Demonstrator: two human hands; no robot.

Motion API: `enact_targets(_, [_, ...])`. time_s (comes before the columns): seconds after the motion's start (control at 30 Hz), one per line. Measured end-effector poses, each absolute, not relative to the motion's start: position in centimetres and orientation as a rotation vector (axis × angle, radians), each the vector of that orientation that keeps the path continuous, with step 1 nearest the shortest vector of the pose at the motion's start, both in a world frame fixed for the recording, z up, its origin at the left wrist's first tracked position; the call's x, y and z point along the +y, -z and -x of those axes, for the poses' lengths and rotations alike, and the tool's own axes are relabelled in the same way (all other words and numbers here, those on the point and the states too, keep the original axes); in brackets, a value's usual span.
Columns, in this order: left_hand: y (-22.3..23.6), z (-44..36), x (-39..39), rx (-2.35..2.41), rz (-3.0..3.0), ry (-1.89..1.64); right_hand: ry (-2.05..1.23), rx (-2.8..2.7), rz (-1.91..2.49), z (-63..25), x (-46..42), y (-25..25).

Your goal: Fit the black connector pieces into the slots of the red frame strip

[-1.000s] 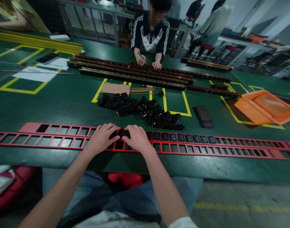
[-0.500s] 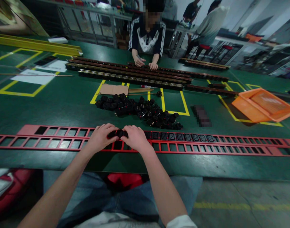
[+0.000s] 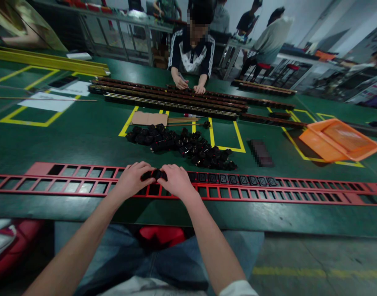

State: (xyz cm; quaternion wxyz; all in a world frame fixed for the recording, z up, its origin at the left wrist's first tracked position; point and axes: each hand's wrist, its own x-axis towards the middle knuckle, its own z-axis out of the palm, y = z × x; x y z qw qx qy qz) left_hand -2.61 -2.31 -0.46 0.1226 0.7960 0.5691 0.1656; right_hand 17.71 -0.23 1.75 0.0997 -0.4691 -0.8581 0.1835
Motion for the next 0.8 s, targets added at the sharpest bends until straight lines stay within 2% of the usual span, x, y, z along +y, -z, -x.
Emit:
enact_targets(0.33, [0.42, 2.52, -2.57, 1.666, -2.350, -0.467, -0.432, -2.547, 1.346, -17.72, -1.10, -1.57])
enact_targets(0.8, [0.26, 2.45, -2.35, 1.680, -2.333, -0.439, -0.473, -2.556, 1.334, -17.79, -0.79, -1.54])
